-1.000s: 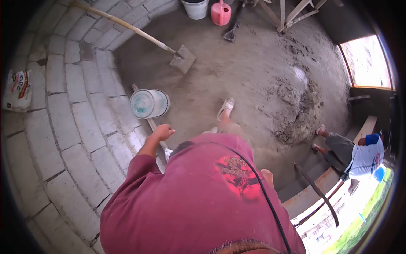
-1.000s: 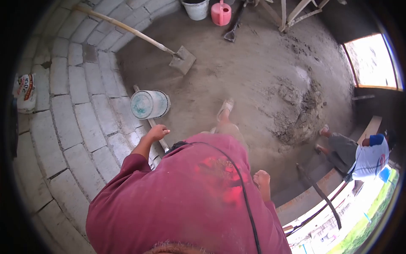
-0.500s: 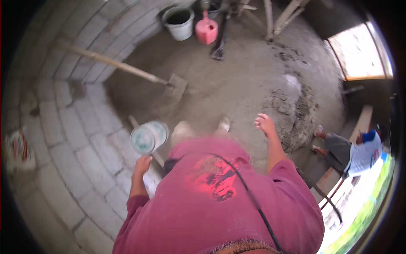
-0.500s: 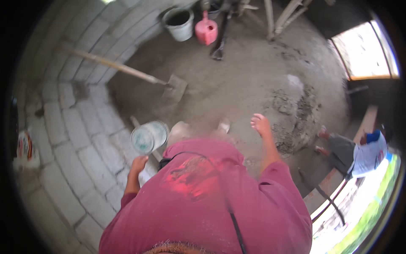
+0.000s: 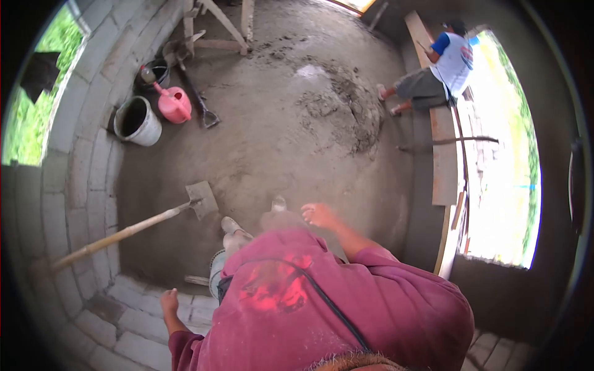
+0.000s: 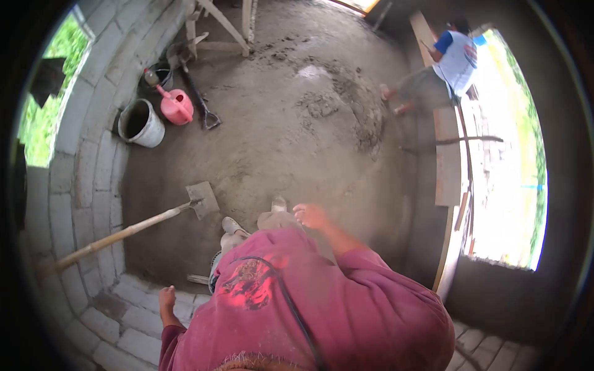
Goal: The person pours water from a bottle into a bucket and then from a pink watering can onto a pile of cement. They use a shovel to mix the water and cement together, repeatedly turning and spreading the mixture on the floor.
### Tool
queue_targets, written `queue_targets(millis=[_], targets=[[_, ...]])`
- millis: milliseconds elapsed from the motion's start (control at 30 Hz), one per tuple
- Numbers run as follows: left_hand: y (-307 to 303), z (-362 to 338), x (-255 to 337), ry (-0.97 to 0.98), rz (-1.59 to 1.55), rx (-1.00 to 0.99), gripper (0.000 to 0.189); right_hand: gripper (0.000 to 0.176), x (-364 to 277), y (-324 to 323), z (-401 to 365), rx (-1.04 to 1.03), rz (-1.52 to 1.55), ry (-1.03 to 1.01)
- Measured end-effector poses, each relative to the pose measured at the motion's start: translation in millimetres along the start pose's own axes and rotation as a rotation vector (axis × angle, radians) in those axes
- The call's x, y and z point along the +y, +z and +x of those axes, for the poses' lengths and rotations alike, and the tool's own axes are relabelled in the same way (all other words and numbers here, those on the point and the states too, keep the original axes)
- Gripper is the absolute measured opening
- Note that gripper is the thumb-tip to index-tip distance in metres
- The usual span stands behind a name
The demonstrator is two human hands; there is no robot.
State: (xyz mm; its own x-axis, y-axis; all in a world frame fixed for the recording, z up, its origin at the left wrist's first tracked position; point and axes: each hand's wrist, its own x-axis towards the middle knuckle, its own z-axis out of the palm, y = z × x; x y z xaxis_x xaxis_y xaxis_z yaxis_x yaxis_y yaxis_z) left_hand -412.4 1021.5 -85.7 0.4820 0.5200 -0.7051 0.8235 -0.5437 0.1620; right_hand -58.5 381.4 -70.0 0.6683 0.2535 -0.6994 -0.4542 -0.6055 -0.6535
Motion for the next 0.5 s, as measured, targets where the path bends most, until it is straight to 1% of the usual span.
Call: queue_targets(millis=[33,67,133,200,267,300,333,400,467,500], targets=[[-23.2,14.8,-6.6,-0.005,-0.002,0.033,0.037,0.036,5.2,12.3,-9.7,0.025,-0.03,0.006],[-35.4,25.3,-8.1,0.052,-0.023,0.079,0.037,0.036,9.0,20.3,-17.3,0.041,0.03,0.047],[-68.7,26.7,9.5,0.159,-0.074,0.174,0.036,0.037,32.3,29.0,-22.0,0.06,0.143,0.122],[-75.7,30.9,31.3,0.145,-0.123,0.137,0.035,0.035,52.9,30.6,-25.3,0.14,0.184,0.172],[-73.4,16.3,73.9,0.17,-0.112,0.097,0.034,0.034,75.8,28.6,-21.3,0.218,0.259,0.198],[-74.2,-7.1,103.6,0.253,-0.026,0.097,0.034,0.033,98.3,30.3,-20.1,0.257,0.313,0.21],[-69.3,-26.3,133.4,0.338,0.057,0.095,0.034,0.032,149.6,30.0,0.4,0.288,0.213,0.135],[-52.0,-27.0,150.2,0.489,0.219,-0.02,0.036,0.031,175.4,37.8,11.6,0.366,0.189,0.124],[-42.6,-30.9,176.5,0.513,0.227,-0.07,0.04,0.03,137.5,28.8,-35.6,0.445,0.332,0.274],[-41.6,-31.7,182.4,0.519,0.227,-0.103,0.043,0.031,147.7,42.8,-49.8,0.443,0.342,0.316]])
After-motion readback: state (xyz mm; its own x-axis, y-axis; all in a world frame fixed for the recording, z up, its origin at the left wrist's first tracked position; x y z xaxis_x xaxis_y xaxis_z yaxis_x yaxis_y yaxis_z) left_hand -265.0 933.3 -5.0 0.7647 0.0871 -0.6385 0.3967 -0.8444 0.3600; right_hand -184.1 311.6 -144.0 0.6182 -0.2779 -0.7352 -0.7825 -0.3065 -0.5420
